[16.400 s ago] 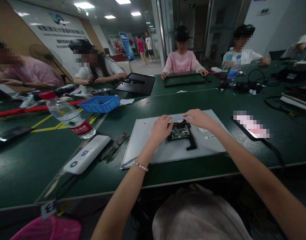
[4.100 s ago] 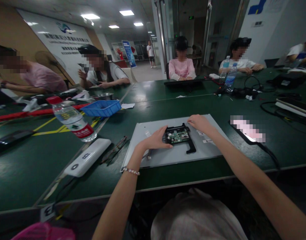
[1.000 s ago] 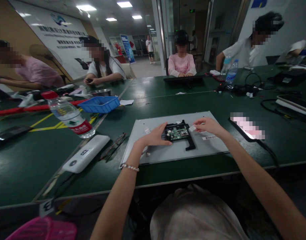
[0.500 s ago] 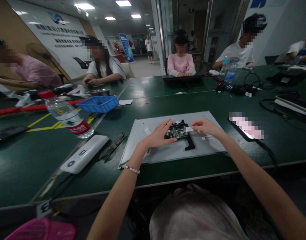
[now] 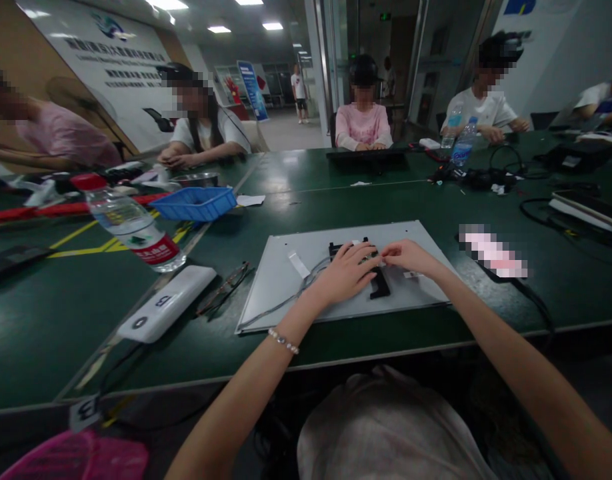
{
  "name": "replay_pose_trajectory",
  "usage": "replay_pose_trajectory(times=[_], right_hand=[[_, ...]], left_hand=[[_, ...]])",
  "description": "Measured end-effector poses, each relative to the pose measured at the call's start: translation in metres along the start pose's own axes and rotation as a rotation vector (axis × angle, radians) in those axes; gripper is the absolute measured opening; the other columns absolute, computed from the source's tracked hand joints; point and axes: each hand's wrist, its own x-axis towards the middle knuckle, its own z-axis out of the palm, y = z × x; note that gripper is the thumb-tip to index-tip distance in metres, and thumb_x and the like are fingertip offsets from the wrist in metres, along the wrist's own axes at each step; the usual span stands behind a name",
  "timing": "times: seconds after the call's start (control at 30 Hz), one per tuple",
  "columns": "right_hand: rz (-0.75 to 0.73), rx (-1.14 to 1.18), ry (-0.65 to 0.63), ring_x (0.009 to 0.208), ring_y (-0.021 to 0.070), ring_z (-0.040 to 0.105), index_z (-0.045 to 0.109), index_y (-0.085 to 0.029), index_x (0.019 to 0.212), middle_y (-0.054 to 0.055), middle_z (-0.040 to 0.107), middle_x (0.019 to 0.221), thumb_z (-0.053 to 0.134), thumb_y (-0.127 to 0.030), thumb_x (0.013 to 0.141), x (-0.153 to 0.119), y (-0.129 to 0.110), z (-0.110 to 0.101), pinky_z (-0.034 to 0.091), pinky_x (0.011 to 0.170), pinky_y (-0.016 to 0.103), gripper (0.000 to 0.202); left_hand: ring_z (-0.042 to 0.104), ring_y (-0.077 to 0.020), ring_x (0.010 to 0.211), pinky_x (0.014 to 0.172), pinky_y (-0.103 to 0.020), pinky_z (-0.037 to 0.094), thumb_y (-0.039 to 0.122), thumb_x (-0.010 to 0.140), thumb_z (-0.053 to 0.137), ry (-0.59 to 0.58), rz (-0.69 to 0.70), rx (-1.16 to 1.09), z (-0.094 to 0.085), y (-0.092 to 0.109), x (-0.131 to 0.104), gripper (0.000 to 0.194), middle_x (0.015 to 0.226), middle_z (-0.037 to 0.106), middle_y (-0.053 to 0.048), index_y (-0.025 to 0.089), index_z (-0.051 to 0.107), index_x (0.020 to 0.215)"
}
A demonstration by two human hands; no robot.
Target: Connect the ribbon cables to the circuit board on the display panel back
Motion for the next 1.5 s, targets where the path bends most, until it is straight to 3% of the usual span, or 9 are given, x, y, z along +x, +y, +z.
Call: replay_pose_trajectory(times=[0.23,0.67,1.07,1.23,1.37,1.5], right_hand=[[-0.035,-0.116,0.003,0.071,0.0170,0.063,0.070,-0.015,0.082,0.004,0.070,0.075,0.058,-0.024,0.074,0.000,-0.001,0.002,0.047,0.064,0.024,0.017],[-0.099,-0.281,0.045,0.067,0.0148,0.061,0.069,-0.017,0.087,0.003,0.070,0.085,0.061,-0.025,0.073,-0.004,-0.008,0.003,0.046,0.061,0.024,0.018],[-0.107,-0.261,0.040,0.065,0.0145,0.061,0.068,-0.018,0.085,0.002,0.069,0.081,0.060,-0.028,0.075,-0.005,-0.008,0.004,0.045,0.061,0.025,0.017],[-0.139,-0.253,0.115,0.068,0.0151,0.061,0.069,-0.018,0.084,0.002,0.070,0.083,0.058,-0.026,0.076,-0.005,-0.012,0.003,0.045,0.066,0.026,0.015],[-0.153,-0.248,0.180,0.070,0.0159,0.060,0.069,-0.018,0.085,0.003,0.070,0.084,0.057,-0.025,0.078,-0.007,-0.018,0.001,0.046,0.069,0.027,0.016],[-0.158,-0.228,0.208,0.071,0.0159,0.061,0.069,-0.018,0.086,0.003,0.070,0.086,0.055,-0.023,0.079,-0.008,-0.022,0.001,0.046,0.069,0.027,0.016]], left_hand=[[0.034,-0.0231,0.129,0.109,-0.044,0.022,0.029,0.094,0.039,-0.008,-0.030,0.008,0.011,0.000,-0.001,0.033,0.131,0.047,-0.009,0.022,0.049,0.124],[0.038,-0.0225,0.125,0.104,-0.040,0.030,0.028,0.093,0.039,-0.003,-0.015,-0.015,0.010,0.000,0.002,0.028,0.125,0.049,-0.008,0.021,0.051,0.117],[0.036,-0.0234,0.128,0.106,-0.043,0.027,0.027,0.091,0.043,-0.012,-0.017,-0.031,0.011,-0.002,-0.001,0.033,0.130,0.048,-0.008,0.022,0.048,0.124],[0.037,-0.0217,0.127,0.106,-0.040,0.028,0.029,0.091,0.045,0.007,0.000,-0.111,0.003,-0.003,-0.002,0.041,0.131,0.048,-0.008,0.022,0.042,0.131],[0.040,-0.0225,0.125,0.104,-0.040,0.031,0.031,0.092,0.043,0.050,-0.092,-0.118,-0.009,-0.014,-0.006,0.040,0.131,0.048,-0.009,0.021,0.042,0.131],[0.045,-0.0238,0.117,0.101,-0.041,0.034,0.031,0.092,0.042,0.113,-0.286,-0.046,-0.026,-0.044,-0.019,0.036,0.124,0.052,-0.009,0.019,0.048,0.125]])
